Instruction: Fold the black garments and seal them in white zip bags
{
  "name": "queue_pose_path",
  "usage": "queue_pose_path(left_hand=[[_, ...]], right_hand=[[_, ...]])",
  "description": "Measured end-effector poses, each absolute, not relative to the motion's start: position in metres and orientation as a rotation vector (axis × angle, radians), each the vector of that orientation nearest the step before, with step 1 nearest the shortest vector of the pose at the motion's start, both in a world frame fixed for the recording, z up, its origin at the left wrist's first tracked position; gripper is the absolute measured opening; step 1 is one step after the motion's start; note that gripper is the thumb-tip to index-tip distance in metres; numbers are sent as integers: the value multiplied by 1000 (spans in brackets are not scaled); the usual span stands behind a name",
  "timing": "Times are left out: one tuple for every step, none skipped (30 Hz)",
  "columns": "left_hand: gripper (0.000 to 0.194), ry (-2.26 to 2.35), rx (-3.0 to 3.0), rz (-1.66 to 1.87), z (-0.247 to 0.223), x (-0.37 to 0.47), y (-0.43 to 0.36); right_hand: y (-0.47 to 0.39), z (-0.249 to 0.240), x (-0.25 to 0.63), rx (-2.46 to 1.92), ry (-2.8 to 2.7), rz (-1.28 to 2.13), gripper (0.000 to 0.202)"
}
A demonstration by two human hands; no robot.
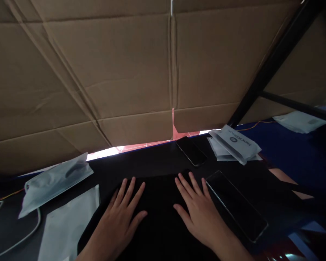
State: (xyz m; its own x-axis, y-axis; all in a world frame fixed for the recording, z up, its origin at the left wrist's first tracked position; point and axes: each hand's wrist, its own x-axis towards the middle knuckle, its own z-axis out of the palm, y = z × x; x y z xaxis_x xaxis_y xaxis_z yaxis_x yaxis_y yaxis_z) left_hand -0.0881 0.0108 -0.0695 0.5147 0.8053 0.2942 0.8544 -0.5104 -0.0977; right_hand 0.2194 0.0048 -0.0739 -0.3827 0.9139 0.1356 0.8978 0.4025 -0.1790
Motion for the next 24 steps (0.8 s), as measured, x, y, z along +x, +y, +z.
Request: queue_pose_path(left_hand=[[72,-1416,-2526,-310,-73,-93,14],[71,-1419,-2535,-304,-74,-98,16],[70,-1422,-2550,-297,-73,-101,17],[69,-1425,-2568,-287,-70,-103,18],[67,-1433,-2584,-277,-65,-104,20],[64,-1448,-2595,-270,-59,-103,22],[61,-1474,-2595,-265,-53,-101,26],[57,-1512,-2582,-263,-46,-99,31],[55,-1556,-2557,-262,-40,-96,38],[53,-1600,-2527,-260,-34,-93,45],[51,-1636,-2500,-255,-29,-90,52],[49,-1658,-2483,-246,-24,-88,58],[45,-1663,-2480,-235,-19,-87,62],[40,-1655,-2487,-227,-15,-87,64],[36,-1640,-2497,-225,-10,-88,63],[34,-1621,-2503,-233,-6,-91,59],[33,-1602,-2503,-252,-2,-94,52],[34,-1584,-2503,-273,1,-98,43],[35,-1569,-2509,-294,2,-103,32],[36,-1542,-2526,-312,2,-108,21],[36,-1500,-2557,-317,0,-114,10],[37,-1444,-2600,-306,-5,-121,0],[38,-1384,-2642,-279,-11,-128,-9],[39,-1326,-2675,-248,-19,-136,-17]], right_hand=[[6,-78,219,-1657,-2414,124,73],[6,-80,219,-1683,-2384,119,75],[6,-80,220,-1680,-2360,98,76],[7,-78,220,-1660,-2335,65,72],[8,-74,220,-1636,-2310,28,64],[12,-70,219,-1619,-2283,-5,56],[17,-65,219,-1617,-2252,-30,50],[24,-61,218,-1630,-2220,-47,48],[32,-57,217,-1654,-2188,-58,48],[41,-54,217,-1680,-2158,-68,48],[49,-52,218,-1700,-2134,-73,45],[57,-49,219,-1713,-2116,-74,40],[62,-47,221,-1714,-2108,-68,31],[63,-45,224,-1702,-2110,-55,23],[62,-43,228,-1683,-2115,-39,16],[56,-42,232,-1661,-2120,-21,12],[48,-41,237,-1636,-2121,-1,13],[37,-42,242,-1613,-2121,15,14],[24,-43,247,-1600,-2116,28,15],[10,-46,252,-1570,-2118,39,17],[-3,-49,258,-1572,-2129,29,19],[-16,-52,263,-1584,-2134,-4,20],[-27,-54,269,-1588,-2139,-35,22],[-38,-56,275,-1581,-2139,-68,24]])
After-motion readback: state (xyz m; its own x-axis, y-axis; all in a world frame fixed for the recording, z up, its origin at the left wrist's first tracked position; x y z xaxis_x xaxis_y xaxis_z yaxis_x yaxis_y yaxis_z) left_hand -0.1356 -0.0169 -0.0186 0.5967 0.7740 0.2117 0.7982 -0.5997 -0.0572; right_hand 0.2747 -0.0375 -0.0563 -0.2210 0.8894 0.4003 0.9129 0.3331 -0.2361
